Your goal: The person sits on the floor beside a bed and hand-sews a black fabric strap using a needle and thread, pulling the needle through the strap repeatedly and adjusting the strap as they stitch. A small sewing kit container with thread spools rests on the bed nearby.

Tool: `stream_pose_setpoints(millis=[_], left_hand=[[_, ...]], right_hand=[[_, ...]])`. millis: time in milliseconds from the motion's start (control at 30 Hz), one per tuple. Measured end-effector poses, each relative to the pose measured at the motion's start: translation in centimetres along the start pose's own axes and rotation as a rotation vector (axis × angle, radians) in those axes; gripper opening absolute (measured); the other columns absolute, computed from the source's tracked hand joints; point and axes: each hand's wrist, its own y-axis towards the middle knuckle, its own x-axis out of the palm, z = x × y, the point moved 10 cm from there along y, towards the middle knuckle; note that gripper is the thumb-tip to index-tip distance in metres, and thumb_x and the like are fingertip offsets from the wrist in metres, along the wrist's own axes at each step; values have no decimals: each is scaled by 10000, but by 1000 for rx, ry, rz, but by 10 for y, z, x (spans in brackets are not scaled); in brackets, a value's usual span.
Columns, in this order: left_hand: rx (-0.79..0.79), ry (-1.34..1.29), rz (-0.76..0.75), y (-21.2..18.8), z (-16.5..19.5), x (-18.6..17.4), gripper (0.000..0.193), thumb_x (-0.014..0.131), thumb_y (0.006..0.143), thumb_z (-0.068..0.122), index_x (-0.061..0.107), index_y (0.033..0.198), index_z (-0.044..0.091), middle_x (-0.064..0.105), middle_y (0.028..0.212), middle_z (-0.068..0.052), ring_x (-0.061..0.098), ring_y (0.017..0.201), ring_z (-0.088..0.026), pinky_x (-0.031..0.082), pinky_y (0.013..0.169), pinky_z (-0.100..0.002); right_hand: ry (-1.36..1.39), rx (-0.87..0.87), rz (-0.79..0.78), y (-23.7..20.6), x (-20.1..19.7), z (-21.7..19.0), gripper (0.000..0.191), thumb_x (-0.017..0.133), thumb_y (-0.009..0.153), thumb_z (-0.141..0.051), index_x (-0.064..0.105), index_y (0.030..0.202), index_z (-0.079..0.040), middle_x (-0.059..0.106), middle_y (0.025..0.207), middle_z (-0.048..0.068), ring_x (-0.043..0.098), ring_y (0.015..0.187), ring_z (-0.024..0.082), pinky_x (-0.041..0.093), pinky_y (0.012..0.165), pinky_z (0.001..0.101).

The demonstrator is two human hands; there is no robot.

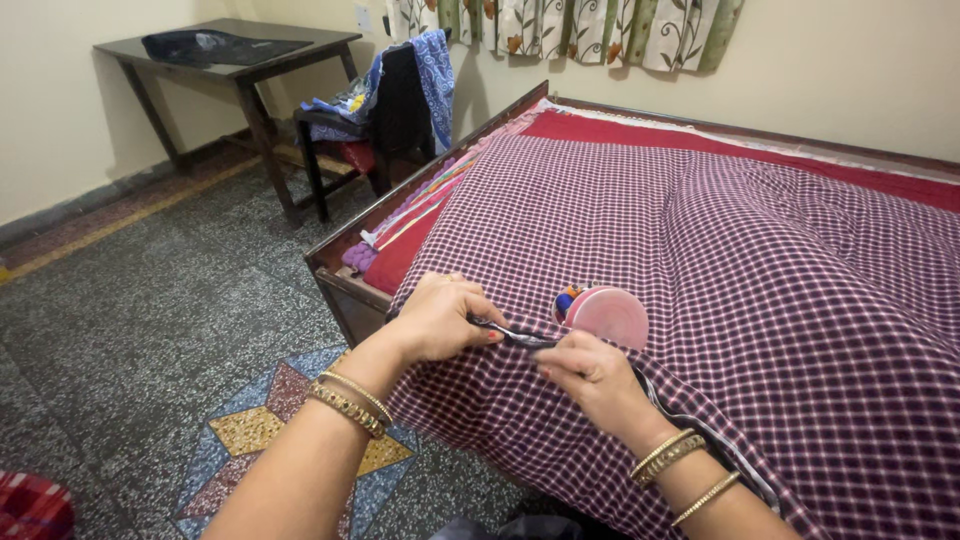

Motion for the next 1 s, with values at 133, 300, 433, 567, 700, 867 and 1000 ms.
stream_pose_setpoints(millis=[133,300,433,567,700,867,1000], left_hand=[[-14,-18,3,-1,0,1,207,816,742,410,822,878,254,744,876,71,642,968,-157,393,909,-377],[-14,-24,50,-4,0,-2,210,829,731,376,822,868,216,766,907,48,650,960,-179,422,889,-387],[-7,-23,89,-4,0,-3,231,835,723,375,817,874,201,766,899,26,658,945,-194,466,878,-375],[-18,-24,90,-4,1,-4,237,830,734,386,814,883,204,762,890,25,664,952,-189,476,888,-360],[-68,-34,43,-6,-3,-2,226,829,727,379,818,882,214,759,876,34,651,955,-184,435,898,-375],[-5,-41,79,-7,2,-6,238,831,722,387,806,879,211,752,891,41,653,957,-184,441,880,-374],[-12,-36,62,-8,0,-3,222,832,724,395,810,869,228,738,855,40,655,945,-180,429,867,-381]], right_hand=[[88,88,69,5,-6,9,188,715,861,-55,804,1026,-66,695,842,-4,656,737,85,536,670,243],[121,48,44,5,-4,8,190,712,865,-49,799,1033,-58,698,859,3,671,781,91,546,709,241],[45,-47,15,3,0,-2,184,719,864,-59,796,1031,-65,688,835,9,680,764,100,547,689,251],[-14,-16,27,6,4,-4,186,729,855,-66,795,1029,-72,675,817,15,668,727,114,540,663,266],[37,10,65,7,2,-5,182,724,854,-58,788,1025,-65,683,827,12,663,715,126,544,657,269],[-7,-22,100,4,3,-12,186,720,854,-52,785,1027,-60,677,827,21,663,714,125,542,660,269],[-51,-31,144,4,3,-16,172,710,860,-47,780,1017,-59,661,809,42,661,706,147,536,666,280]])
